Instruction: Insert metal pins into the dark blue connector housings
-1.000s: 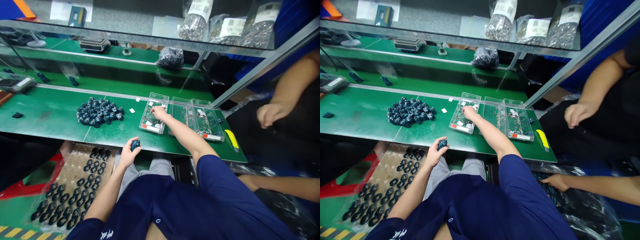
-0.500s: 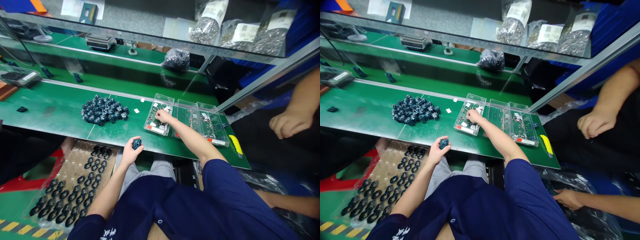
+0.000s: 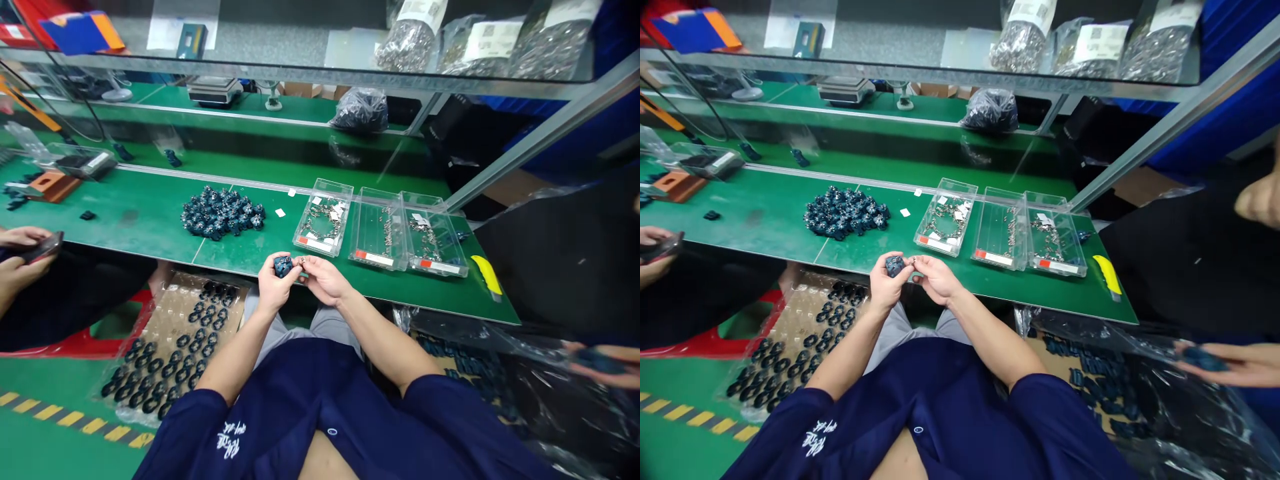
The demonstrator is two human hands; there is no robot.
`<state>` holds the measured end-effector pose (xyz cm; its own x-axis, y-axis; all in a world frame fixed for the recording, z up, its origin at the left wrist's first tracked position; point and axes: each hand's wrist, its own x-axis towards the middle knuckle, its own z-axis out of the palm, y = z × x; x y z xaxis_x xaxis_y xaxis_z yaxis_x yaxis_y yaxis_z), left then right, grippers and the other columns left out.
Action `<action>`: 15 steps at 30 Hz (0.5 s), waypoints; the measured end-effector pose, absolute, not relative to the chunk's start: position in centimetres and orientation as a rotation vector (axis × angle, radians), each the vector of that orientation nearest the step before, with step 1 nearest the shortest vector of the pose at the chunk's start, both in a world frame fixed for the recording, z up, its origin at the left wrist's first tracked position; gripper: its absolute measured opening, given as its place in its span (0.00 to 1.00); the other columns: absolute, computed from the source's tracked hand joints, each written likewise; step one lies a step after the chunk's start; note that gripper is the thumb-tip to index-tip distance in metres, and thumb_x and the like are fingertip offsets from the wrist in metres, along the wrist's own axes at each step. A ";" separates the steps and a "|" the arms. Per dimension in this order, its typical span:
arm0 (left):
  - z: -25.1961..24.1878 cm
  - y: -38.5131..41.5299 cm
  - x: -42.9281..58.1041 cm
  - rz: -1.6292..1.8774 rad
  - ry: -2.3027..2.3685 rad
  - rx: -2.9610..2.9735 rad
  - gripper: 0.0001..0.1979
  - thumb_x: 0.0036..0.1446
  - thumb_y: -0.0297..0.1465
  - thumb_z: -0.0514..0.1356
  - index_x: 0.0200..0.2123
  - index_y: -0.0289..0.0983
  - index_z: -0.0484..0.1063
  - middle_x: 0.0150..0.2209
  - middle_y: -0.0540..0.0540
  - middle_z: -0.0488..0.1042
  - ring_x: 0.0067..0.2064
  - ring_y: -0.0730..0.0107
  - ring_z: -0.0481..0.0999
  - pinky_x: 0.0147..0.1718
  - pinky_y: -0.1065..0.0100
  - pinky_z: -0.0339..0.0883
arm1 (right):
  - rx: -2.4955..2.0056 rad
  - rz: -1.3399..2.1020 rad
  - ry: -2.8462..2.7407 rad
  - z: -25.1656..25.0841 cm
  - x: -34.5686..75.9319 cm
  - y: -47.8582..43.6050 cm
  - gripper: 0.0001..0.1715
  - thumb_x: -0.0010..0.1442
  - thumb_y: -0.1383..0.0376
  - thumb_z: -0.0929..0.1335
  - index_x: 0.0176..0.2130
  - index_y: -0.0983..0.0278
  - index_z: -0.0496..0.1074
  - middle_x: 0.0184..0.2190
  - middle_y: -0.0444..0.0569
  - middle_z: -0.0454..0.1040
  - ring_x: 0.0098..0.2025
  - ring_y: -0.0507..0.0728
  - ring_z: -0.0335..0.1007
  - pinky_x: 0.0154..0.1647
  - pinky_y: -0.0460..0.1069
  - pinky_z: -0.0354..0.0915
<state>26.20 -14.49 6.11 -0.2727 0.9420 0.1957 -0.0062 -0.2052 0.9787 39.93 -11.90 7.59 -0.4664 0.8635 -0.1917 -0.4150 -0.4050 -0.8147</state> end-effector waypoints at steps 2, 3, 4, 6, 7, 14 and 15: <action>6.0 -14.7 26.0 1.561 1.284 1.195 0.22 0.48 0.37 0.71 0.46 0.37 0.71 0.38 0.45 0.78 0.38 0.66 0.79 0.43 0.64 0.73 | -0.827 1.875 -0.966 7.0 40.0 -12.1 0.16 0.56 0.54 0.74 0.36 0.64 0.72 0.40 0.48 0.74 0.39 0.53 0.69 0.36 0.48 0.65; 6.0 -14.7 25.9 1.556 1.274 1.195 0.22 0.48 0.37 0.71 0.45 0.37 0.71 0.37 0.46 0.78 0.37 0.67 0.78 0.42 0.64 0.73 | -0.856 1.778 -1.035 6.8 40.2 -12.1 0.15 0.58 0.54 0.73 0.38 0.63 0.72 0.40 0.48 0.73 0.38 0.53 0.69 0.37 0.48 0.66; 6.0 -14.7 25.8 1.554 1.264 1.194 0.22 0.48 0.36 0.71 0.45 0.37 0.71 0.36 0.46 0.78 0.36 0.68 0.78 0.40 0.65 0.73 | -0.881 1.645 -1.136 6.8 40.4 -12.2 0.15 0.58 0.55 0.72 0.40 0.62 0.73 0.40 0.48 0.73 0.38 0.53 0.69 0.38 0.49 0.66; 6.1 -14.8 25.6 1.544 1.254 1.203 0.21 0.49 0.36 0.70 0.45 0.38 0.71 0.35 0.47 0.77 0.35 0.68 0.78 0.39 0.65 0.72 | -0.900 1.315 -1.405 7.0 41.0 -12.2 0.13 0.60 0.58 0.71 0.44 0.60 0.74 0.41 0.48 0.73 0.40 0.54 0.70 0.41 0.50 0.67; 6.2 -14.8 25.6 1.532 1.257 1.213 0.21 0.49 0.36 0.70 0.45 0.38 0.71 0.35 0.47 0.77 0.35 0.69 0.77 0.39 0.66 0.72 | -0.892 1.150 -1.542 7.3 41.4 -12.1 0.11 0.61 0.59 0.71 0.44 0.60 0.75 0.40 0.48 0.73 0.40 0.54 0.70 0.41 0.51 0.67; 6.3 -15.0 25.6 1.411 1.244 1.239 0.22 0.50 0.36 0.70 0.46 0.37 0.69 0.36 0.47 0.77 0.36 0.69 0.78 0.39 0.66 0.72 | -0.795 0.629 -1.993 9.2 43.1 -11.8 0.09 0.65 0.62 0.68 0.40 0.62 0.78 0.36 0.51 0.72 0.38 0.55 0.70 0.40 0.51 0.67; 6.2 -15.0 25.6 1.388 1.228 1.234 0.23 0.50 0.36 0.70 0.47 0.38 0.67 0.36 0.47 0.77 0.36 0.69 0.78 0.39 0.66 0.72 | -0.788 0.651 -2.012 9.4 43.2 -11.8 0.09 0.66 0.62 0.67 0.39 0.62 0.78 0.36 0.50 0.72 0.38 0.55 0.69 0.40 0.51 0.66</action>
